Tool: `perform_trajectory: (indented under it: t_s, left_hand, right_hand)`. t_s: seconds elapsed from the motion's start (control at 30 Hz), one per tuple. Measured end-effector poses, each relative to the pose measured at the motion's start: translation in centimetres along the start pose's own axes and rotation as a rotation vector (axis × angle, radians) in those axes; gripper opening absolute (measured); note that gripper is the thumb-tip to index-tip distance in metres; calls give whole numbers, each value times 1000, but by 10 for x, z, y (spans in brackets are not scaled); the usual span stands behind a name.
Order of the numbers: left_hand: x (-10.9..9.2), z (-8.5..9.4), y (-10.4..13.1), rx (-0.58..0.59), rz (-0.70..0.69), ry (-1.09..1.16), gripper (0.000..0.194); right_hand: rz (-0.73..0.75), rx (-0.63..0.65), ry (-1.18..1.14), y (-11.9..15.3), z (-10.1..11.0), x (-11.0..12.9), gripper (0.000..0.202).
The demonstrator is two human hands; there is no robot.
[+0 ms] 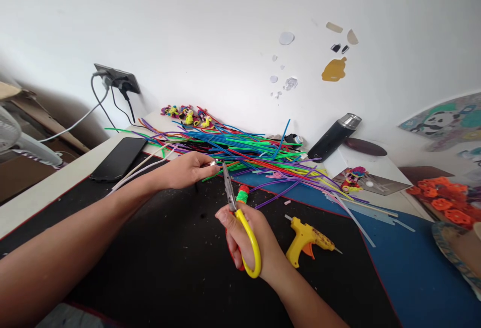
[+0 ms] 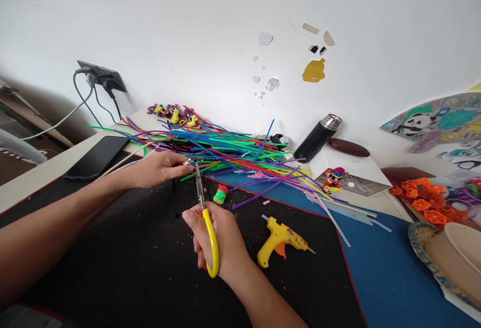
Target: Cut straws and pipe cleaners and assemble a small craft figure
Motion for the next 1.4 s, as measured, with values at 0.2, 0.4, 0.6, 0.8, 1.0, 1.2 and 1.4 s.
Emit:
perform_trajectory:
  t_s: [0.2,0.4,0.6,0.8,1.0,1.2,1.4]
  left_hand:
    - [2,1,-1,-6,3,14,56]
    - [1,-2,-1,29,-8,44,55]
    - [1,-4,-1,24,-15,56,53]
    - [1,0,-1,-2,3,35,56]
    - [10,1,-3,-36,16,68,57]
    - [12,7,-6,-57,-22,128,56]
    - [14,19,-3,-163,-55,372,48]
  right_hand:
    - [-9,-2,8,-1,0,-2,59]
    - [-16,1,14,0,-1,1,60]
    - [-16,-1,21,1,0,2,63]
    - [-20,2,22,3,-1,3,64]
    - [-15,-1,16,2,0,2,63]
    - [-7,2,6,2,0,2,63]
    - [6,7,12,3,0,4,60]
Point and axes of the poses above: each hand's wrist, its own y-axis away from the middle knuckle, its own z-axis out of the back of the hand, x = y × z, the point moved 5 cm from there along -y, towards the middle knuckle, and after that the axes turned 1 degree about y, right-handed, at the moved point
